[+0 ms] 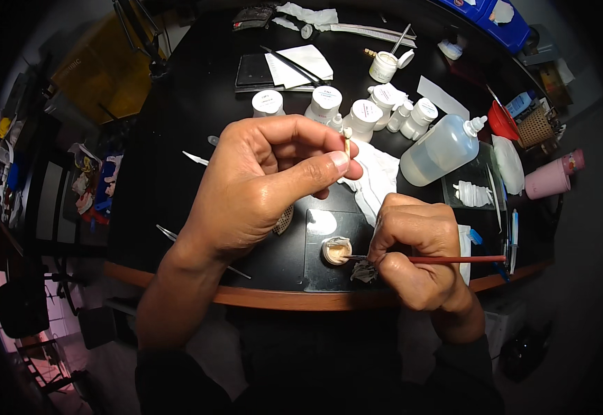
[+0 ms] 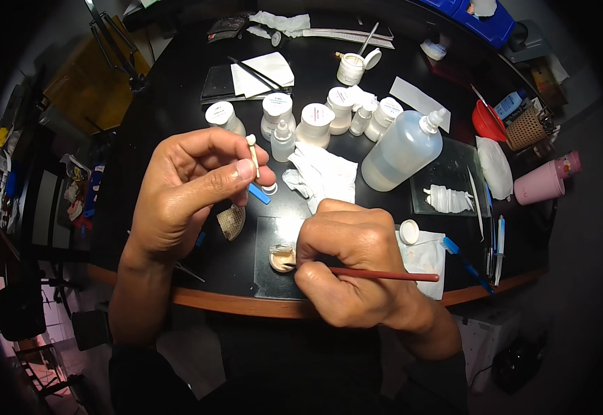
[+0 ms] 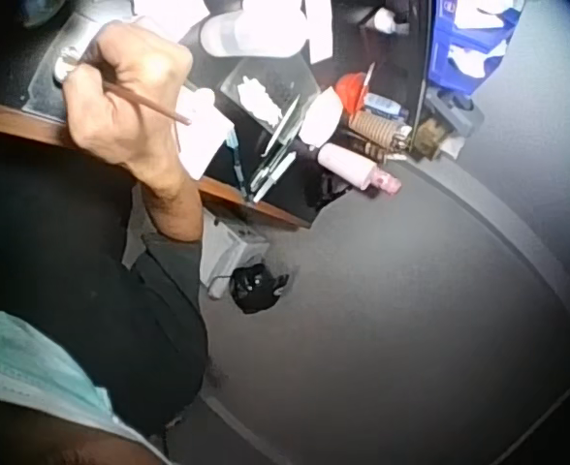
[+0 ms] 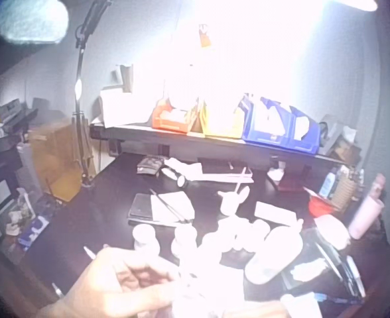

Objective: The person applies a substance from a container onto a dental bridge using a brush. The person then handles a dental cast.

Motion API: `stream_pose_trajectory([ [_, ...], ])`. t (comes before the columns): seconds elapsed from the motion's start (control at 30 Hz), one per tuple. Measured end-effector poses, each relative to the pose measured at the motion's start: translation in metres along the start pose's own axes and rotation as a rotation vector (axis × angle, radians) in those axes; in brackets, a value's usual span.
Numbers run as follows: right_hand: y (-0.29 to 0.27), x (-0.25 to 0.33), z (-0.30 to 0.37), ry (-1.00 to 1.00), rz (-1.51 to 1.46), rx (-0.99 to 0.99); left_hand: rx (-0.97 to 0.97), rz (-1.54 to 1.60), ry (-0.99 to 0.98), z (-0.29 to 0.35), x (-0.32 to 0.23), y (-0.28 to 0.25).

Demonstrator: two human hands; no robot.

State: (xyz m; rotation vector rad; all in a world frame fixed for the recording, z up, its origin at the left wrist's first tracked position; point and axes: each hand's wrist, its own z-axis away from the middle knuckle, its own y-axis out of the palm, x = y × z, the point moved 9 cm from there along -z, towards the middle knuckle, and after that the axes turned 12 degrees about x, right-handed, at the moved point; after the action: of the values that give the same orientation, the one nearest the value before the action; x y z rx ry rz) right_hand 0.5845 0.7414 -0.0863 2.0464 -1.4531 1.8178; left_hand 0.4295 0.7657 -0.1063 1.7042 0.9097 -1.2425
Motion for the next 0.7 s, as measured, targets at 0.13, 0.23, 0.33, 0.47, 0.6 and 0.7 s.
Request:
stream_pose_trajectory([
  [0.13, 0.007, -0.003, -0.002, 0.005, 0.019, 0.035, 0.005, -0.012, -0.004, 0.000, 0.001, 0.002],
  [0.23, 0.011, -0.004, -0.003, 0.007, 0.057, 0.066, 0.015, -0.009, 0.001, 0.000, 0.001, 0.002],
  [0.33, 0.012, -0.003, -0.004, 0.001, 0.087, 0.081, 0.025, -0.013, 0.007, -0.001, 0.002, 0.002],
  [0.47, 0.015, -0.003, -0.005, 0.007, 0.110, 0.092, 0.023, -0.023, 0.015, 0.000, 0.001, 0.002],
  [0.6, 0.016, -0.003, -0.005, 0.017, 0.112, 0.081, 0.015, -0.019, 0.020, 0.000, 0.000, 0.003],
  [0.7, 0.016, -0.004, -0.004, 0.022, 0.120, 0.095, 0.031, -0.026, 0.022, 0.000, 0.001, 0.004],
])
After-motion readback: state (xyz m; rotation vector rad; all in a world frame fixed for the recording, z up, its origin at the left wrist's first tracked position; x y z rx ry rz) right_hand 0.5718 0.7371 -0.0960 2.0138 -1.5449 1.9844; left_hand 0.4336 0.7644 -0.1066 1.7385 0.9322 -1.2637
